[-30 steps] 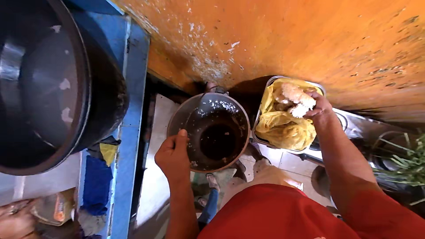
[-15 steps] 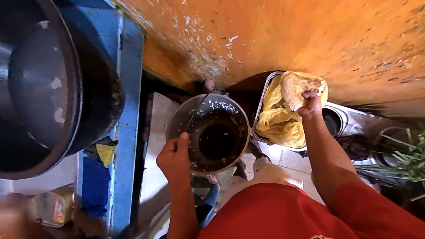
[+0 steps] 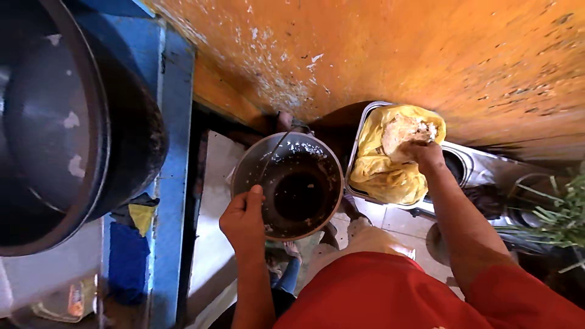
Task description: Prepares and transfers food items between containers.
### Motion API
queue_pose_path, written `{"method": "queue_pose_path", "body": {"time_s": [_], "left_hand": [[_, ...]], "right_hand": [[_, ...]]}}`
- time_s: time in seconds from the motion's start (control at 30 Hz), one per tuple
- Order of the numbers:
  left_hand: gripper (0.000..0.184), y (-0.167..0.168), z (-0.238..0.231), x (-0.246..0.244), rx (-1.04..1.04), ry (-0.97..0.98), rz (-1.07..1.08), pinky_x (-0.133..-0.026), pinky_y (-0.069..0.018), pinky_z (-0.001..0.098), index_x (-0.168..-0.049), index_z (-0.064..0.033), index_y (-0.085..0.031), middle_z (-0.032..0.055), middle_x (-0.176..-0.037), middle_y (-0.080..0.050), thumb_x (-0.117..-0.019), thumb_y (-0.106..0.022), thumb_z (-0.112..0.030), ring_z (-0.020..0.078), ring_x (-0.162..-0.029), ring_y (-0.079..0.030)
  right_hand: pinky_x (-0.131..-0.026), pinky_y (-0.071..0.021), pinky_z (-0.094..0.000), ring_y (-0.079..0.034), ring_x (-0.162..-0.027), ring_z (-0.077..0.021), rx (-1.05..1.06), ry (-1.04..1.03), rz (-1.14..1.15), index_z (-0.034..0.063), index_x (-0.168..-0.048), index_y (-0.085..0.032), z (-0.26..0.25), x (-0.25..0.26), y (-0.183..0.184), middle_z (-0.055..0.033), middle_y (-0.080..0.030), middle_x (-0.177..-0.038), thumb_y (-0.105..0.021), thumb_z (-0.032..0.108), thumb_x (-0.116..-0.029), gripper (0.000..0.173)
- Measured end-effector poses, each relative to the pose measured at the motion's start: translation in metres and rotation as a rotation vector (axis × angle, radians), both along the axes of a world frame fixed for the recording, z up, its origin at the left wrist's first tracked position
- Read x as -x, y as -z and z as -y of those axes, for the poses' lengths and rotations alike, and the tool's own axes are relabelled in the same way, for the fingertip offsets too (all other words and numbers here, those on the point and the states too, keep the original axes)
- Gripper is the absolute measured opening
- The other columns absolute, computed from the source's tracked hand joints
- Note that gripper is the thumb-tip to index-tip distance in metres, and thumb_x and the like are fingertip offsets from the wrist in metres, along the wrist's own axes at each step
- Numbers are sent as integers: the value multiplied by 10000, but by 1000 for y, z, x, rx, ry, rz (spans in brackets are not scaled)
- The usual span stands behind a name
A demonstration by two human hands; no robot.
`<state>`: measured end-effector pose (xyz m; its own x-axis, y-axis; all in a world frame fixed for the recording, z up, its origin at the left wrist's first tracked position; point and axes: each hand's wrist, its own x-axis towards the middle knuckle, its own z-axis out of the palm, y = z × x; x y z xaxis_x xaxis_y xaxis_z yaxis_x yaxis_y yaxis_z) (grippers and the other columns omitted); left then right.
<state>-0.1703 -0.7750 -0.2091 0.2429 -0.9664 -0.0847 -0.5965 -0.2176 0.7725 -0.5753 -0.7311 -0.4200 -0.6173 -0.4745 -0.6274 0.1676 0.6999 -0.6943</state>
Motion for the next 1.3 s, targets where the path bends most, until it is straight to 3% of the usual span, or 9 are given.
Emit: {"method": "queue_pose_path", "body": {"time_s": [0.17,0.27,0.37,0.47,0.7,0.93,1.03,1.13,1.3], "left_hand": [[233,-8,2,6,-34,-14,67,-574,-424,122,-846,-59,-696,-108,-682,-594,-1001,-659,-228,-85,-582,-507],[247,-9,2,6,-55,-18,95,-577,-422,126,-849,-50,-700,-103,-679,-590,-1004,-657,-238,-82,-581,-504],[251,-9,0,2,-66,-20,81,-602,-443,139,-871,-46,-699,-93,-707,-604,-1012,-639,-245,-70,-614,-525],[241,-4,-3,-3,-27,-19,72,-579,-445,125,-863,-50,-701,-102,-702,-614,-1007,-634,-232,-79,-596,-530],[227,-4,-6,-6,-39,-18,54,-540,-414,112,-839,-65,-688,-118,-669,-586,-1006,-637,-210,-87,-556,-497],[233,-5,-4,-6,-54,-4,82,-569,-431,118,-866,-37,-699,-91,-694,-610,-1010,-631,-206,-80,-588,-522],[252,-5,-2,-3,-55,17,104,-571,-429,120,-866,-25,-695,-80,-701,-605,-1016,-620,-212,-79,-592,-517],[239,-4,-2,-2,-50,16,62,-554,-431,110,-855,-31,-684,-97,-689,-597,-1014,-620,-198,-86,-574,-515],[236,-1,-2,-3,-34,11,31,-546,-418,107,-821,-45,-669,-109,-671,-578,-1005,-619,-184,-90,-565,-500]], "right_hand": [[-1072,-404,-672,-482,-1311,-547,-57,-208,-272,-91,-1507,-337,1,-51,-58,-388,-456,-1434,-679,203,-963,707],[-974,-506,-595,-636,-1142,-422,-74,-236,-55,-64,-1344,-567,26,-81,-41,-296,-632,-1258,-597,289,-1022,479],[-913,-520,-450,-608,-1074,-293,-102,133,277,-41,-1369,-522,60,-103,-19,-219,-596,-1254,-583,423,-1028,580],[-953,-505,-517,-604,-1145,-337,-29,397,196,-36,-1328,-572,88,-117,-17,-231,-610,-1265,-646,354,-1001,514],[-947,-501,-652,-666,-1121,-463,-181,-324,-361,117,-1518,-459,88,-129,-28,-238,-704,-1188,-555,338,-1052,524],[-986,-507,-620,-655,-1146,-464,-60,-498,-410,7,-1570,-326,93,-119,-51,-286,-657,-1249,-578,323,-1044,663],[-987,-480,-675,-625,-1188,-491,-163,-635,-382,60,-1529,-447,84,-93,-61,-283,-626,-1320,-502,430,-1071,591],[-970,-479,-696,-635,-1158,-500,-126,-441,-419,-7,-1390,-561,50,-54,-68,-295,-646,-1272,-449,351,-1087,482],[-1025,-456,-663,-538,-1273,-529,-319,-64,-460,-59,-1426,-485,3,5,-41,-365,-501,-1408,-617,167,-960,534]]}}
